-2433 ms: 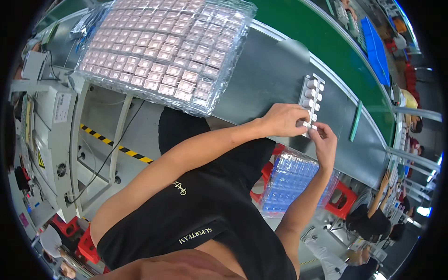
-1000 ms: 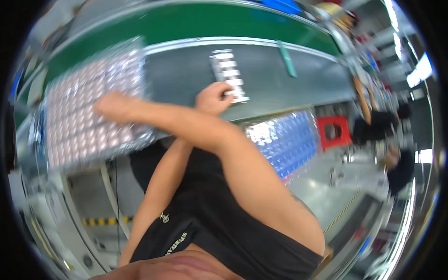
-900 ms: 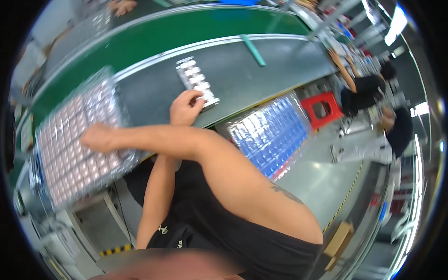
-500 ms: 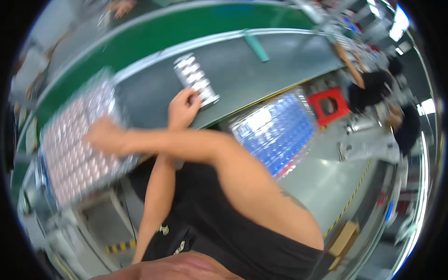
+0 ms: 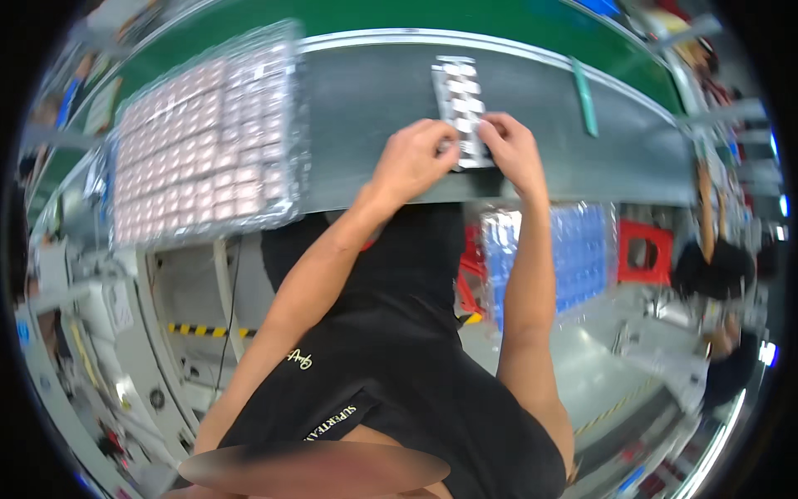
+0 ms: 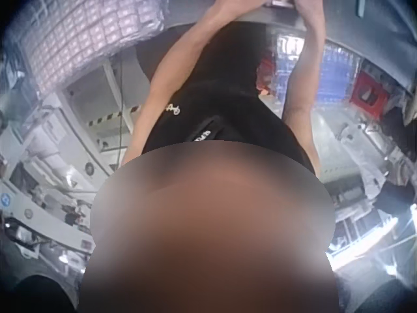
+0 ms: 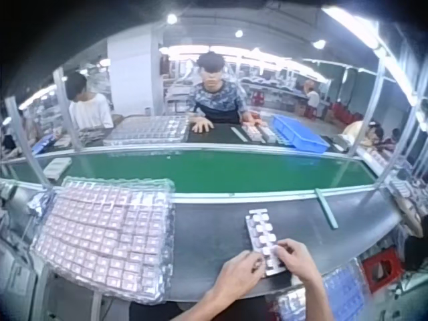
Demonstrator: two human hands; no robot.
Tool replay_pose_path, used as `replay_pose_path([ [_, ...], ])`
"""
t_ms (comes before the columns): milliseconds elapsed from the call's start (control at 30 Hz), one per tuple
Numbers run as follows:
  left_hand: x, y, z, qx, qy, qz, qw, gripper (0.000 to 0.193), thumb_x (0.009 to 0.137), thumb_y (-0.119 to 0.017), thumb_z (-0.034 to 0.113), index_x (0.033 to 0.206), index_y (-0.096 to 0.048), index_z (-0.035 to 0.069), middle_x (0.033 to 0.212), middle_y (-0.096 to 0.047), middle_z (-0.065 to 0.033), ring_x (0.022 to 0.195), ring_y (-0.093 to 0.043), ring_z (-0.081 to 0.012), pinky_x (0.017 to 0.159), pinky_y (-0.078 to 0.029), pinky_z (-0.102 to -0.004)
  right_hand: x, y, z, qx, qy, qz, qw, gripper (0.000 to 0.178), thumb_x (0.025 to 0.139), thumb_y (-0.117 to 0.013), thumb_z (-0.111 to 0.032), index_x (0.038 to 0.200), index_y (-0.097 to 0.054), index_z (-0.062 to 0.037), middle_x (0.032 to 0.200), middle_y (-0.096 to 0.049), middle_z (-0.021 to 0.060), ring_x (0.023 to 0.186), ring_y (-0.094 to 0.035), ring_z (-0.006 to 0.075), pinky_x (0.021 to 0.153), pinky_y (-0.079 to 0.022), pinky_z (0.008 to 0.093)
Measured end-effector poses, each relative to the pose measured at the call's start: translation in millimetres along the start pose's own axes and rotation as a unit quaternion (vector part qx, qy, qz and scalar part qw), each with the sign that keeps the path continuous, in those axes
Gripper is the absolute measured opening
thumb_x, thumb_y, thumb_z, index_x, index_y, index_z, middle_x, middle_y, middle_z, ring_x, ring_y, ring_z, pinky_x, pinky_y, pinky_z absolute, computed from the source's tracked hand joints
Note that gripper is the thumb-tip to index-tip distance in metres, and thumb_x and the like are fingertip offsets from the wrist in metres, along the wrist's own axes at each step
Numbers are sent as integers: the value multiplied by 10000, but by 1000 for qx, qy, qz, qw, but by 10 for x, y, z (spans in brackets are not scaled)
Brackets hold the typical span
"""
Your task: Assembling small electronic components into plastic trays on an assembly line.
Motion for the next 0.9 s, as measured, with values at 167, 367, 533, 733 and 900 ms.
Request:
replay_pose_path([
  [167,-211,571,388,-11,5,22,1000,92,791,-653,51,883,-646,56,822,-611,-111,753,-636,-290,679,-515,-372,-110,3,45,37,-50,-17,998,290,934,-644,-204,1120,-653,19,868,-600,-27,763,-485,57,667,-390,213],
  [367,-208,2227,204,152,72,158,973,144,832,-640,128,937,-681,38,813,-688,-91,703,-646,-215,657,-520,-328,-58,-45,33,86,-53,-18,995,270,915,-667,-197,1055,-669,33,814,-602,-18,734,-493,57,656,-393,218],
  [533,-263,2890,-331,305,158,145,928,194,839,-623,143,967,-706,23,788,-707,-85,705,-659,-185,681,-531,-315,-37,-57,161,108,-56,40,992,258,922,-631,-185,1046,-684,35,836,-615,-8,747,-494,59,664,-394,222],
  [733,-526,2818,-654,413,77,62,905,119,795,-654,141,856,-744,94,1075,-626,-87,1091,-503,-316,968,-413,-411,-25,72,256,131,-104,118,979,264,937,-578,-193,1064,-721,-11,886,-654,15,733,-507,70,646,-412,216],
  [900,-512,2836,-600,469,4,54,882,103,800,-665,152,850,-751,121,1091,-628,-59,1071,-503,-321,955,-415,-420,-11,184,393,180,-104,129,970,295,991,-546,-221,1172,-680,-30,920,-647,-7,746,-515,47,640,-438,198],
])
Point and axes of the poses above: each hand's wrist, its own x-axis towards the middle knuckle, its own y-axis out of the back of the hand, z = x × y, the point moved 3 cm from there along x, towards the middle knuckle
